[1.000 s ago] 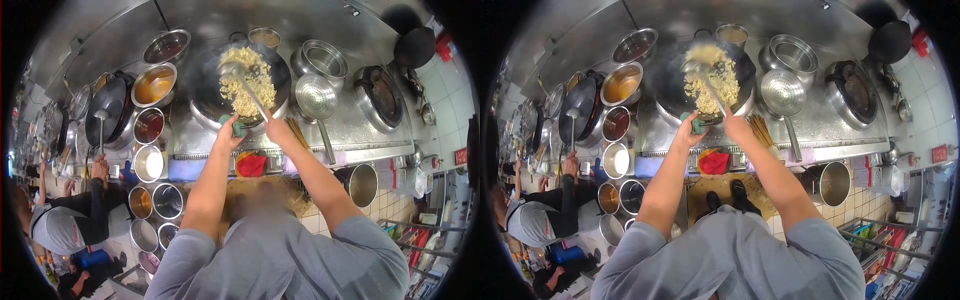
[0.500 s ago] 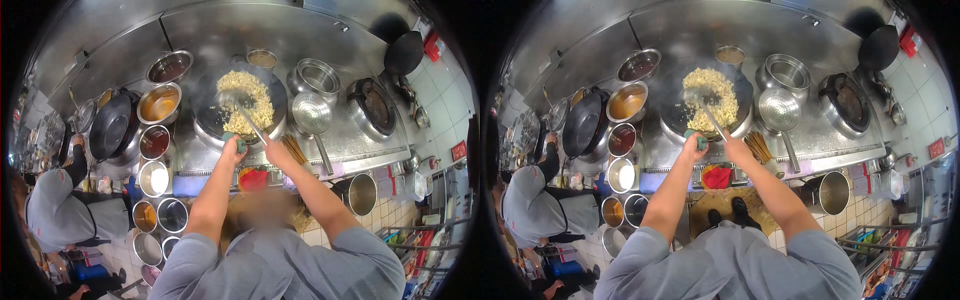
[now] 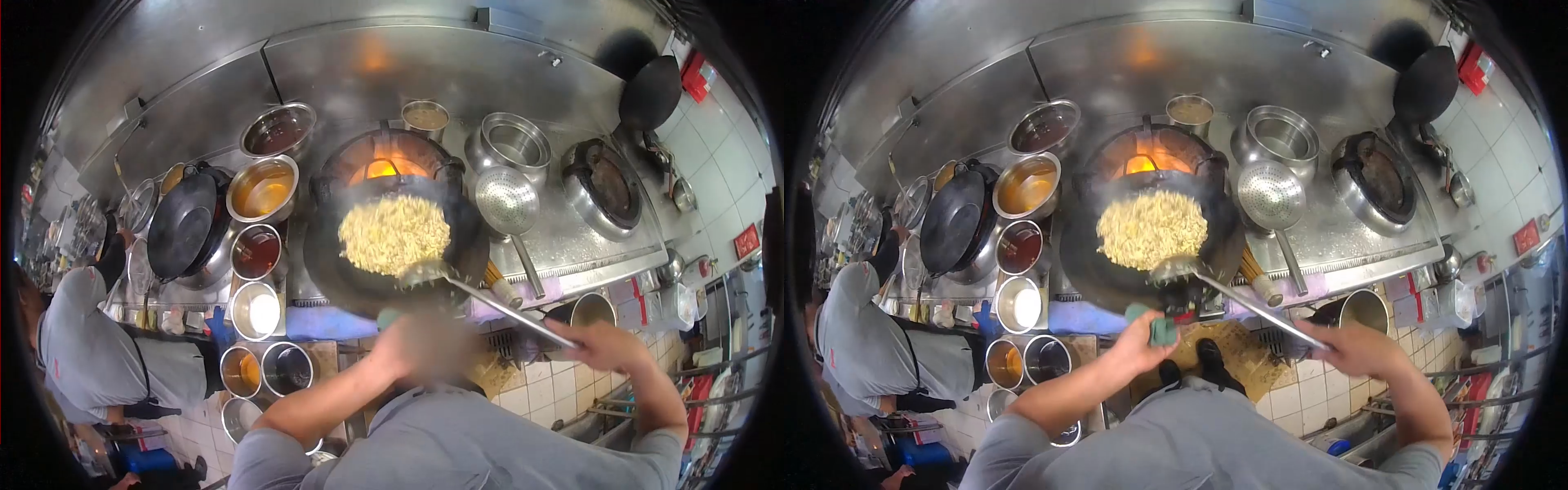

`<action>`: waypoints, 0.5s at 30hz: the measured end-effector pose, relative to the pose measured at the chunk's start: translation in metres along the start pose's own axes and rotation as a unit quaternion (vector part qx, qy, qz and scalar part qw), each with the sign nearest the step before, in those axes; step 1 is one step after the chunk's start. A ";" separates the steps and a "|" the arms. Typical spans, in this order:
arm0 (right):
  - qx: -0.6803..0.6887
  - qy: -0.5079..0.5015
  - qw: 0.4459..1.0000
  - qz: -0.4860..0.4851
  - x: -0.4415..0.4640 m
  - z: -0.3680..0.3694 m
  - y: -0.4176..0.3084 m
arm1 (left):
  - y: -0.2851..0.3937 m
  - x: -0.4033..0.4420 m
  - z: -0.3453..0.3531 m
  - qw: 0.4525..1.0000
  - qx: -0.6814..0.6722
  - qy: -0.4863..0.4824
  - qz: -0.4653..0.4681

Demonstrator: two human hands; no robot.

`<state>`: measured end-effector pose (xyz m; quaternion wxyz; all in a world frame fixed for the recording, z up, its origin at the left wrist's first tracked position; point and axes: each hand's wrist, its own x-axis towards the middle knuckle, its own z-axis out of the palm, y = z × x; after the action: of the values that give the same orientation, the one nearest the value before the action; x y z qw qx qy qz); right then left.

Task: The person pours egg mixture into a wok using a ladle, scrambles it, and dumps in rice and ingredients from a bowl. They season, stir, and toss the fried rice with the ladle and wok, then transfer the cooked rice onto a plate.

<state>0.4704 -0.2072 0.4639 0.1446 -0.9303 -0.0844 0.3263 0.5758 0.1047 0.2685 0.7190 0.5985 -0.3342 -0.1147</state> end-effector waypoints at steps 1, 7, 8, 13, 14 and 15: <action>0.007 -0.028 0.999 0.043 0.020 -0.008 -0.013 | 0.020 0.024 -0.003 0.898 -0.279 0.217 -0.262; 0.022 0.168 0.986 0.011 0.197 0.036 -0.025 | -0.054 0.041 -0.024 0.722 -0.446 0.323 -0.418; 0.009 0.214 0.977 0.007 0.207 0.040 -0.028 | -0.017 0.024 -0.001 0.691 -0.472 0.317 -0.446; 0.004 0.222 0.975 -0.006 0.151 0.044 -0.047 | -0.132 0.010 -0.028 0.897 -0.287 0.267 -0.205; 0.006 0.217 0.976 -0.005 0.137 0.050 -0.044 | -0.134 0.028 -0.046 0.702 -0.498 0.340 -0.378; 0.039 0.199 0.979 -0.015 0.123 0.054 -0.038 | -0.117 0.045 -0.050 0.712 -0.480 0.363 -0.362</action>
<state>0.5289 -0.1284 0.3639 0.1998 -0.9688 -0.0547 0.1358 0.6677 0.0882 0.1712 0.8790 0.2431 0.2951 -0.2849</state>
